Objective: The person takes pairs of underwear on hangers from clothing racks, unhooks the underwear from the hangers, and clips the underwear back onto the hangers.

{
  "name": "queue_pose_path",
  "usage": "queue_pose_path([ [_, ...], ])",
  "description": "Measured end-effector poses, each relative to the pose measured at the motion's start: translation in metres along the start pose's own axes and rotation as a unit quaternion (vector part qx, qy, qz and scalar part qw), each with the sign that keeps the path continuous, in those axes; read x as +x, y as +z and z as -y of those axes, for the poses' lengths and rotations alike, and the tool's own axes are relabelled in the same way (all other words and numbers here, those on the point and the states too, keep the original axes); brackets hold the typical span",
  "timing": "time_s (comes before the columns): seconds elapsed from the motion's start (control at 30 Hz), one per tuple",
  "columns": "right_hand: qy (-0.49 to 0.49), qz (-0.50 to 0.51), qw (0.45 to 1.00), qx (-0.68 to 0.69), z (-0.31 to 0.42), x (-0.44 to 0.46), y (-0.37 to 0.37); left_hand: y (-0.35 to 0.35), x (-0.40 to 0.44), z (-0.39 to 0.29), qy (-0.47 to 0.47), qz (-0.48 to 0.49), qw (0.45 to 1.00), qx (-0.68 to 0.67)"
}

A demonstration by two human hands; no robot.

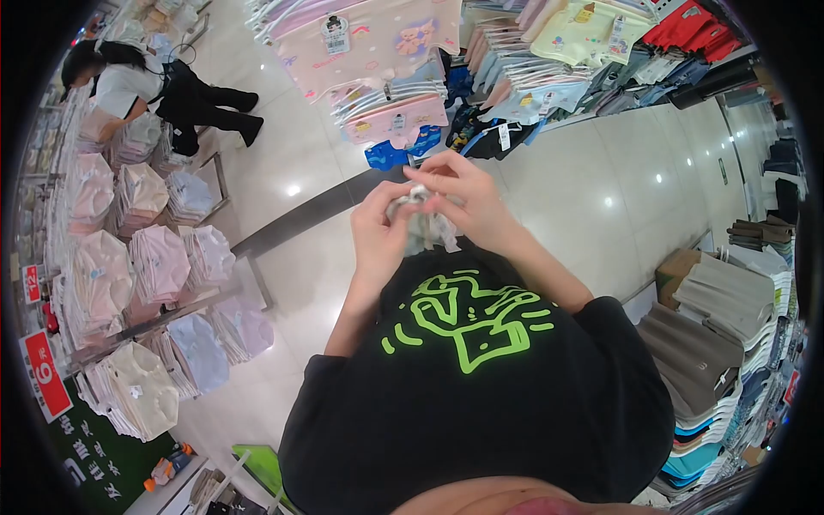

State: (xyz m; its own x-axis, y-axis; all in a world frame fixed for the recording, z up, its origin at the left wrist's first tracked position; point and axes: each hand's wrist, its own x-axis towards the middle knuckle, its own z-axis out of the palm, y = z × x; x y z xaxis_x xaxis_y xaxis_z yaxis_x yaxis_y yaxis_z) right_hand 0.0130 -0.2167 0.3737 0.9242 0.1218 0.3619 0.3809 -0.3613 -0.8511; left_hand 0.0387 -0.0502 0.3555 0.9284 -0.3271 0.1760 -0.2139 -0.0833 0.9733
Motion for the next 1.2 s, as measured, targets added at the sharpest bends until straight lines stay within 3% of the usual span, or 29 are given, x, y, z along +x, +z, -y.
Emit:
queue_pose_path([
  [0.03, -0.056, 0.063, 0.989, -0.125, 0.002, 0.002, -0.012, -0.002, -0.001, 0.001, 0.007, -0.011, 0.998, 0.055],
  [0.17, -0.004, 0.017, 0.997, -0.078, -0.028, 0.012, -0.064, -0.013, 0.002, -0.012, -0.028, -0.033, 0.995, -0.095],
  [0.23, 0.149, 0.068, 0.97, 0.179, -0.059, 0.013, -0.065, -0.02, 0.002, -0.015, -0.059, -0.019, 0.975, -0.215],
  [0.3, 0.228, 0.136, 0.923, 0.278, -0.125, 0.001, -0.035, -0.017, 0.004, -0.014, -0.025, -0.001, 0.972, -0.235],
  [0.37, 0.237, 0.216, 0.902, 0.29, -0.165, -0.018, 0.014, -0.01, 0.007, -0.018, -0.078, 0.024, 0.927, -0.365],
  [0.43, 0.288, 0.208, 0.808, 0.47, -0.166, -0.027, 0.063, -0.013, 0.008, -0.008, -0.093, 0.048, 0.913, -0.393],
  [0.47, 0.287, 0.212, 0.808, 0.469, -0.17, -0.025, 0.079, -0.013, 0.007, -0.003, -0.091, 0.043, 0.912, -0.397],
  [0.53, 0.356, 0.154, 0.664, 0.64, -0.178, -0.025, 0.101, -0.015, 0.005, -0.003, -0.089, 0.035, 0.911, -0.4],
  [0.63, 0.329, 0.141, 0.701, 0.617, -0.192, -0.034, 0.098, -0.025, 0.001, -0.004, -0.1, -0.046, 0.914, -0.389],
  [0.67, 0.392, 0.043, 0.702, 0.593, -0.178, -0.038, 0.087, -0.031, -0.001, 0.001, -0.095, -0.105, 0.916, -0.376],
  [0.73, 0.38, -0.013, 0.73, 0.568, -0.172, -0.041, 0.068, -0.042, -0.005, 0.008, -0.098, -0.212, 0.905, -0.356],
  [0.8, 0.367, -0.067, 0.756, 0.538, -0.169, -0.045, 0.051, -0.052, -0.01, 0.024, -0.085, -0.236, 0.904, -0.346],
  [0.87, 0.328, -0.15, 0.817, 0.451, -0.162, -0.045, 0.035, -0.06, -0.013, 0.045, -0.079, -0.287, 0.894, -0.334],
  [0.9, 0.328, -0.148, 0.817, 0.45, -0.153, -0.045, 0.028, -0.061, -0.015, 0.052, -0.079, -0.289, 0.894, -0.334],
  [0.97, 0.288, -0.178, 0.901, 0.272, -0.118, -0.038, 0.011, -0.058, -0.014, 0.05, -0.095, -0.339, 0.862, -0.366],
  [1.0, 0.288, -0.179, 0.901, 0.271, -0.11, -0.034, 0.007, -0.059, -0.014, 0.053, -0.096, -0.338, 0.862, -0.367],
  [1.07, 0.138, -0.231, 0.944, 0.191, -0.095, -0.027, 0.0, -0.061, -0.018, 0.059, -0.097, -0.305, 0.861, -0.396],
  [1.2, 0.083, -0.197, 0.945, 0.247, -0.064, -0.016, -0.017, -0.059, -0.018, 0.063, -0.093, -0.294, 0.868, -0.389],
])
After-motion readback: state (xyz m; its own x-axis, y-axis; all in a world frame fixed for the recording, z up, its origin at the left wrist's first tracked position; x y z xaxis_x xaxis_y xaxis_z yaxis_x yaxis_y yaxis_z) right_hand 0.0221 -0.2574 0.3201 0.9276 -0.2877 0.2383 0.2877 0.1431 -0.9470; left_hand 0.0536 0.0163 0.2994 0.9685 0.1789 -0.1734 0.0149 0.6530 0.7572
